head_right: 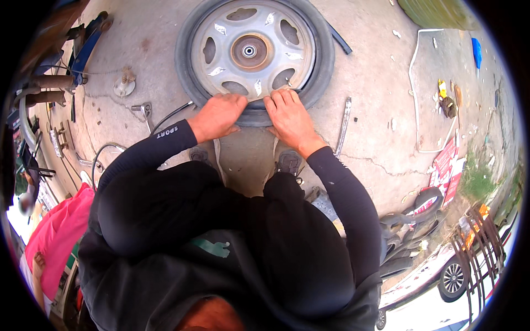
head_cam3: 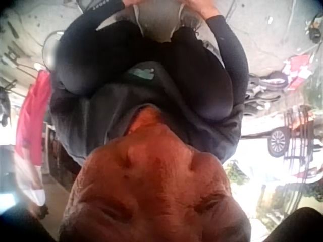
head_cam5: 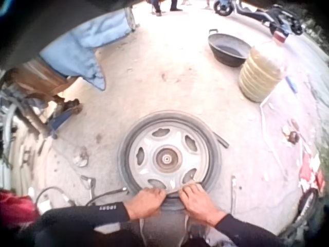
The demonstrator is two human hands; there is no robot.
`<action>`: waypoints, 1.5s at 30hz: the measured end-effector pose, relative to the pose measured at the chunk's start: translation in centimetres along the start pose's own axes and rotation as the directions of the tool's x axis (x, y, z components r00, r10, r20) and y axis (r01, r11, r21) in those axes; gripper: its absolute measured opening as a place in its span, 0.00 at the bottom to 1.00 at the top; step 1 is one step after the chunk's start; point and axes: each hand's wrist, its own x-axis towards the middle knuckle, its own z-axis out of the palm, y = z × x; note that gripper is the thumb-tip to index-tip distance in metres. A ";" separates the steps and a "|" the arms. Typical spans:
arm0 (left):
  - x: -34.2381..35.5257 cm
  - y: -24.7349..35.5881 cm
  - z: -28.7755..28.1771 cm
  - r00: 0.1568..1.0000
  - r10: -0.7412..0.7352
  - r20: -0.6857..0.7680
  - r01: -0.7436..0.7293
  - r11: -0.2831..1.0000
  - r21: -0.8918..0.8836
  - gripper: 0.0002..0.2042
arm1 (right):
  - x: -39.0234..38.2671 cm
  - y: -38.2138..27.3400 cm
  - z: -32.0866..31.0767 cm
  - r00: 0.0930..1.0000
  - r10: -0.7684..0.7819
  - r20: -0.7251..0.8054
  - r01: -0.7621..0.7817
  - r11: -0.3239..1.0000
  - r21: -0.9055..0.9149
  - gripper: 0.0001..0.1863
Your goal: The person removes the inner tube from a tire using tire irons, then inserts a new inner tube and reseats the tire onto the rim. The person uses tire irons to pry the tire bead and manipulate the tube.
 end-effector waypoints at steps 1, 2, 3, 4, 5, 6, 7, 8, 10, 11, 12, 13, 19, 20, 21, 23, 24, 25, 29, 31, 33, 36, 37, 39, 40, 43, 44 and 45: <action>0.2 -0.5 0.2 0.999 -0.022 0.036 0.023 0.999 -0.049 0.30 | 0.1 0.2 0.1 1.000 -0.009 -0.014 0.010 1.000 0.020 0.42; 0.6 -0.7 -0.6 0.996 -0.044 0.079 0.052 0.993 -0.102 0.29 | 0.2 0.1 0.0 0.999 0.013 0.029 -0.014 0.999 0.038 0.40; 0.8 -0.9 -1.5 0.991 -0.070 0.117 0.087 0.985 -0.152 0.28 | 0.8 0.1 -0.8 0.997 0.027 0.071 -0.031 0.998 0.051 0.37; 0.9 -0.9 -2.2 0.983 -0.084 0.165 0.110 0.982 -0.155 0.28 | 1.3 0.2 -1.4 0.993 0.042 0.112 -0.049 0.997 0.064 0.35; 1.1 -1.1 -3.2 0.981 -0.075 0.180 0.105 0.981 -0.165 0.27 | 1.9 0.6 -1.7 0.987 0.048 0.152 -0.069 0.988 0.141 0.34; 1.2 -1.3 -4.3 0.979 -0.065 0.194 0.100 0.979 -0.175 0.27 | 2.5 1.1 -1.9 0.980 0.051 0.191 -0.093 0.972 0.216 0.34; 1.4 -1.5 -4.9 0.976 -0.054 0.209 0.094 0.978 -0.186 0.26 | 3.0 1.5 -2.2 0.972 0.052 0.231 -0.119 0.950 0.290 0.33; 1.2 -2.1 -4.7 0.984 -0.046 0.172 0.081 0.976 -0.202 0.26 | 3.6 1.4 -2.5 0.963 0.031 0.267 -0.108 0.954 0.280 0.31; 0.9 -2.8 -4.1 0.997 0.073 0.035 -0.066 0.984 -0.163 0.26 | 4.7 1.1 -3.4 0.941 -0.010 0.338 -0.085 0.961 0.262 0.28; 0.9 -2.6 -4.4 0.991 0.134 -0.032 -0.137 0.980 -0.142 0.26 | 4.9 1.0 -3.7 0.935 -0.016 0.354 -0.073 0.969 0.236 0.26; 0.8 -2.4 -4.7 0.993 0.109 0.035 -0.103 0.983 -0.154 0.26 | 5.0 0.9 -3.9 0.929 -0.023 0.369 -0.059 0.976 0.211 0.24; 0.8 -2.2 -5.0 0.991 0.084 0.102 -0.067 0.984 -0.164 0.25 | 5.2 0.9 -4.1 0.923 -0.031 0.383 -0.044 0.982 0.185 0.23; 1.9 -2.2 -6.1 0.946 0.027 0.323 0.015 0.992 -0.127 0.22 | 6.9 1.0 -4.7 0.833 -0.071 0.548 -0.045 0.980 0.195 0.18; 2.0 -2.0 -6.4 0.934 0.016 0.358 0.028 0.993 -0.117 0.21 | 7.0 0.9 -4.5 0.820 -0.073 0.568 -0.052 0.978 0.202 0.18; 2.2 -2.2 -6.2 0.921 0.036 0.387 0.014 0.992 -0.127 0.21 | 7.0 0.8 -4.0 0.806 -0.075 0.587 -0.061 0.976 0.208 0.18; 2.5 -2.8 -4.9 0.895 0.080 0.439 -0.014 0.988 -0.153 0.21 | 6.9 0.6 -2.8 0.787 -0.056 0.615 -0.079 0.978 0.191 0.16; 2.7 -3.1 -3.8 0.877 0.083 0.473 -0.024 0.991 -0.129 0.20 | 6.6 0.3 -2.0 0.782 -0.041 0.622 -0.085 0.981 0.172 0.15; 2.8 -3.3 -2.7 0.858 0.084 0.506 -0.035 0.994 -0.106 0.20 | 6.4 0.0 -1.3 0.777 -0.025 0.628 -0.092 0.984 0.153 0.14; 3.0 -2.9 -1.8 0.808 0.071 0.585 -0.038 0.997 -0.068 0.21 | 5.6 -1.1 0.3 0.747 0.046 0.663 -0.126 0.989 0.072 0.12; 2.6 -2.9 -1.8 0.798 0.063 0.600 -0.027 0.997 -0.069 0.21 | 6.0 -1.8 -0.7 0.698 0.066 0.713 -0.121 0.992 0.027 0.13; 2.7 -3.2 -1.9 0.806 0.063 0.589 -0.026 0.997 -0.071 0.21 | 5.8 -1.6 -0.4 0.708 0.079 0.702 -0.134 0.991 0.024 0.12; 3.0 -3.3 -2.2 0.847 0.070 0.528 -0.002 0.992 -0.129 0.23 | 4.8 -0.8 -0.2 0.754 0.066 0.654 -0.171 0.980 0.099 0.13; 2.6 -3.4 -2.5 0.867 0.065 0.494 0.024 0.985 -0.172 0.23 | 4.3 -0.4 -0.2 0.774 0.058 0.631 -0.185 0.973 0.137 0.14; 1.8 -3.6 -2.7 0.917 0.041 0.397 0.052 0.974 -0.221 0.24 | 2.7 0.3 0.6 0.931 0.116 0.346 -0.297 0.790 0.536 0.17; 1.3 -3.8 -1.9 0.941 0.033 0.336 0.050 0.971 -0.234 0.25 | 1.9 0.7 1.1 0.961 0.193 0.198 -0.276 0.646 0.712 0.19; -0.5 -4.0 -1.2 0.972 -0.014 0.235 0.091 0.943 -0.321 0.26 | 2.3 2.6 -1.4 0.663 0.734 -0.147 -0.394 0.510 0.765 0.24; -1.0 -4.3 -0.8 0.986 0.006 0.165 0.058 0.924 -0.379 0.26 | 2.0 3.7 -3.3 0.601 0.727 -0.333 -0.479 0.661 0.578 0.34; -1.1 -4.4 -0.8 0.995 0.033 0.092 0.010 0.902 -0.431 0.27 | 1.0 5.7 -2.9 0.557 0.758 -0.340 -0.534 0.640 0.553 0.37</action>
